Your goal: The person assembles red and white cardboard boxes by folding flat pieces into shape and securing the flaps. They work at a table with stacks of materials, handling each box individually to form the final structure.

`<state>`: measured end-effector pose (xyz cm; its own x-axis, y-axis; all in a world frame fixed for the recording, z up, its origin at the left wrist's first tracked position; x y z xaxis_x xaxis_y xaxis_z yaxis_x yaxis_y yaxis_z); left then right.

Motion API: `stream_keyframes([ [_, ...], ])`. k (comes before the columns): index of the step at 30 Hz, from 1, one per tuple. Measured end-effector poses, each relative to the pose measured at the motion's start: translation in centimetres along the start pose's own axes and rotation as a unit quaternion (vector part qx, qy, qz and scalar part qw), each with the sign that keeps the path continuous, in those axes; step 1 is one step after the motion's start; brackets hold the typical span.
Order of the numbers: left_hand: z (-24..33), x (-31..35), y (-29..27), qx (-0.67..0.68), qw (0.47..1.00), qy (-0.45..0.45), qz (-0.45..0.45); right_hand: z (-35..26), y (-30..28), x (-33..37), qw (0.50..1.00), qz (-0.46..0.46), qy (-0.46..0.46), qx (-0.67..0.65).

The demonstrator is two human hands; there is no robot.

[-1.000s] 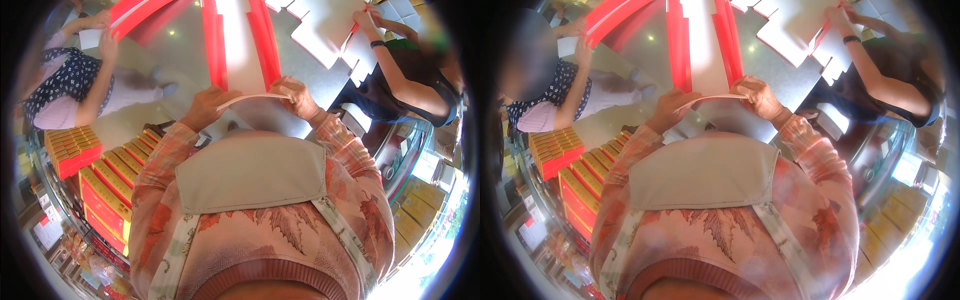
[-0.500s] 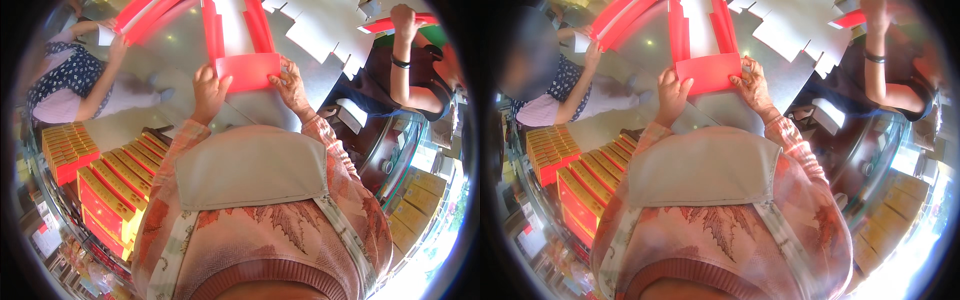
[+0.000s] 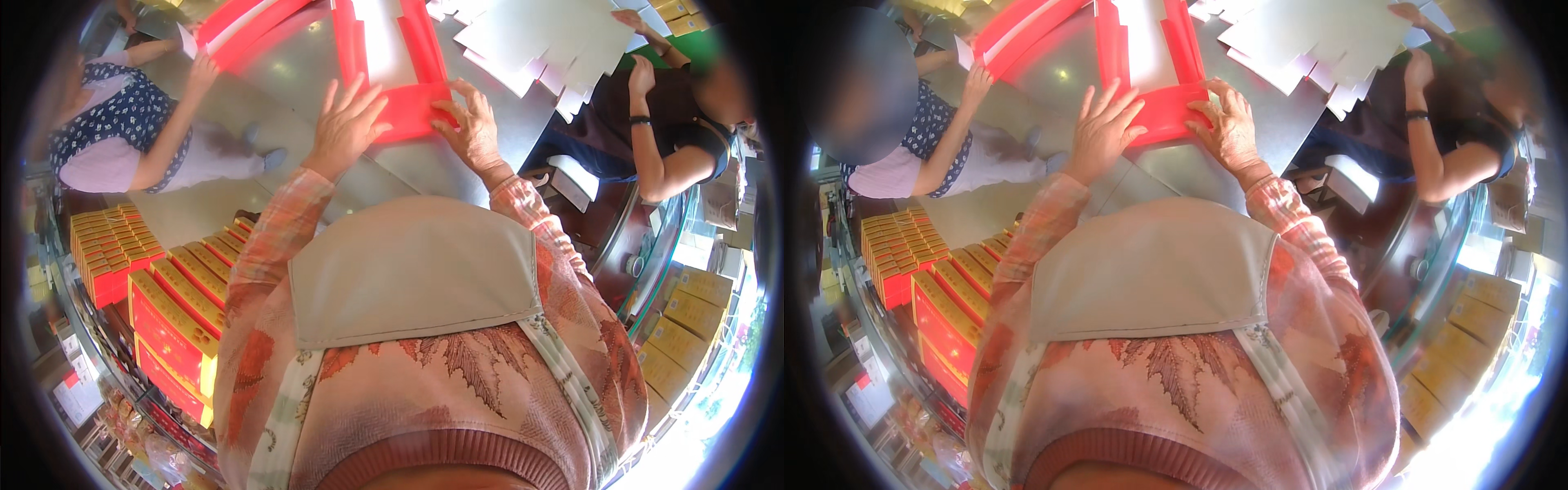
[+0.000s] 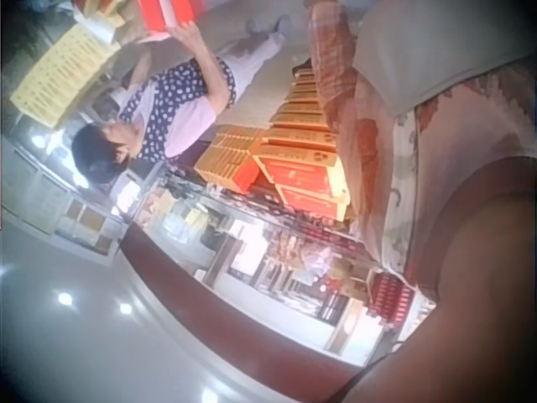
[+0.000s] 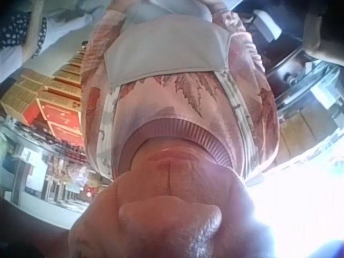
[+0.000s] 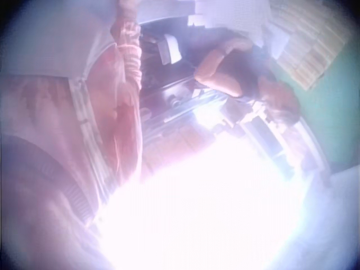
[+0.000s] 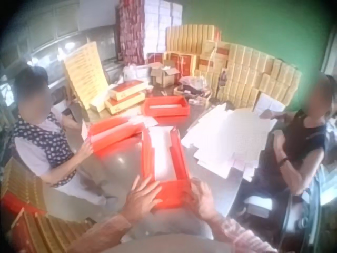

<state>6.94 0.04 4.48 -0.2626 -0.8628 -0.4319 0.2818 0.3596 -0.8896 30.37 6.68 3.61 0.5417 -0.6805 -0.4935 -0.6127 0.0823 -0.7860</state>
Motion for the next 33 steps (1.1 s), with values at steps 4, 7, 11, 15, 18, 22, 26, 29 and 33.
stream_keyframes([
  [4,-0.4,-1.4,0.7,0.030,0.993,0.024,-0.112,0.7,0.2,-0.2,0.993,-0.090,-0.058,0.046],
  [7,-0.6,-4.0,1.4,0.132,0.963,-0.059,-0.227,1.2,0.2,-0.5,0.992,-0.098,-0.061,0.040],
  [11,-2.4,-7.3,5.5,0.210,0.918,-0.111,-0.319,0.8,0.6,-1.1,0.994,-0.096,-0.053,0.003],
  [15,-1.6,-10.0,7.4,0.313,0.759,-0.193,-0.538,1.1,0.8,-1.0,0.996,-0.075,-0.049,0.005],
  [18,-1.6,-9.3,9.9,0.550,0.620,-0.251,-0.500,1.3,1.3,-1.1,0.995,-0.082,-0.049,0.003],
  [22,-1.0,-9.6,11.5,0.656,0.543,-0.246,-0.463,1.3,1.2,-1.1,0.996,-0.072,-0.046,-0.008],
  [26,-2.2,-8.7,13.0,0.665,0.511,-0.287,-0.462,-0.2,0.7,-1.6,0.997,-0.041,-0.064,-0.003],
  [29,-2.1,-8.4,13.4,0.654,0.507,-0.351,-0.439,-0.2,1.1,-1.5,0.998,-0.036,-0.057,-0.014],
  [33,-1.9,-9.0,14.6,0.616,0.604,-0.282,-0.420,1.5,3.5,-0.4,0.987,-0.045,-0.133,0.077],
])
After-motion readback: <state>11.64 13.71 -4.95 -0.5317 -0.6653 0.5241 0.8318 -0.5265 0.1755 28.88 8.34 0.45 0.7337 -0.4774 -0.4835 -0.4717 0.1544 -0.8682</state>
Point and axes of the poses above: each hand's wrist, its own x-axis away from the middle knuckle, its own y-axis out of the palm, z = x × y, the point moved 5 cm from there along -x, towards the middle knuckle, and after that the axes turned 3 degrees about -y, right-handed, at the moved point
